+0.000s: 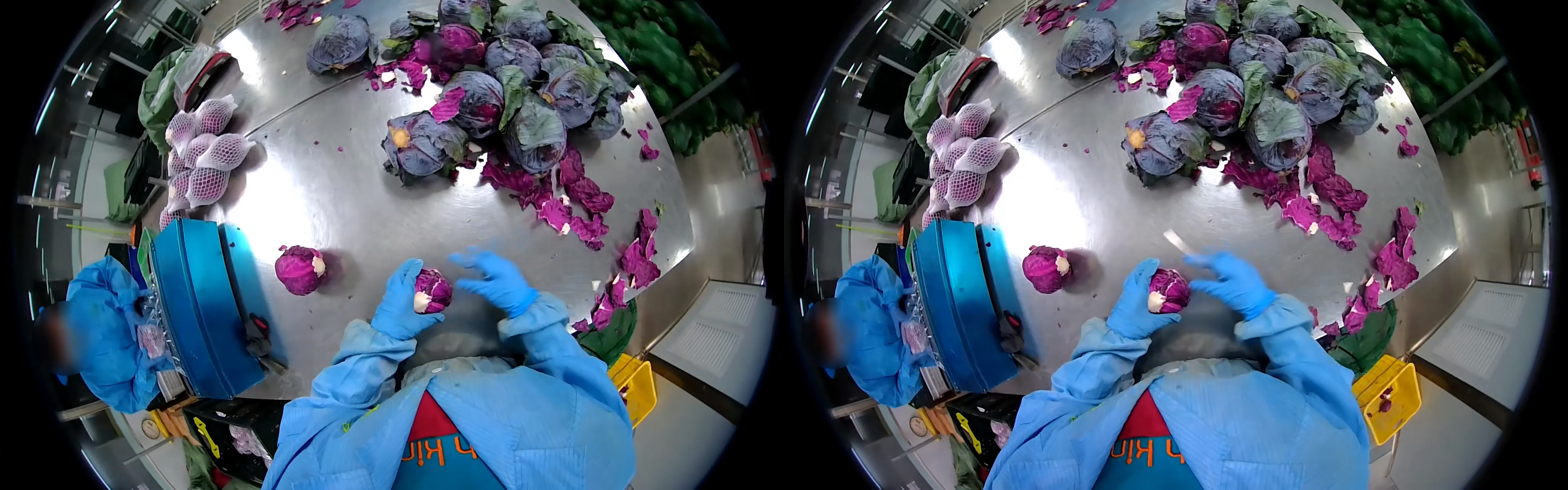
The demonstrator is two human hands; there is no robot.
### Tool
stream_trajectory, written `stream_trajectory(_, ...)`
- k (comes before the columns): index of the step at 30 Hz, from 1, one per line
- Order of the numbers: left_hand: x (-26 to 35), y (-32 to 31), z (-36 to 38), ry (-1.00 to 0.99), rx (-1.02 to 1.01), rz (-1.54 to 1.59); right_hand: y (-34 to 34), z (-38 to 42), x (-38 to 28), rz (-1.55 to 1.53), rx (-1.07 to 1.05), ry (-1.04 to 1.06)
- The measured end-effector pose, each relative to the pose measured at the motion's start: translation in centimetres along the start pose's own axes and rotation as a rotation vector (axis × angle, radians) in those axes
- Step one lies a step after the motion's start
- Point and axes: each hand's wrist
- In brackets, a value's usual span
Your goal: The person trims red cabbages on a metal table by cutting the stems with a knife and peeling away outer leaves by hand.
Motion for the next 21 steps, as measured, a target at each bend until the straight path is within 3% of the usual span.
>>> stream_trajectory(4,0.0,-0.1,0.1,0.004,-0.033,0.101,-3.3,-1.3,-1.5,0.046,-0.221,0.027)
stream_trajectory(9,-0.2,-1.2,-0.9,0.061,-0.156,0.361,-3.7,-0.2,-2.7,0.211,-0.148,0.045)
stream_trajectory(15,1.5,0.7,-0.8,-0.062,0.030,0.136,-3.8,0.2,-2.1,0.181,-0.077,-0.036)
stream_trajectory(18,-0.4,-0.7,-0.5,-0.039,-0.062,0.077,-3.5,0.5,-0.2,0.045,-0.105,-0.028)
stream_trajectory(21,-0.3,-0.5,-0.1,-0.067,-0.029,0.062,-3.7,1.1,0.8,-0.054,-0.047,0.021)
Point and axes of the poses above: each hand's wrist, its own z-axis away from the middle knuckle, its own y-axis out of the back of the hand, x = y × z, and after that the axes turned 10 degrees about y, right-handed
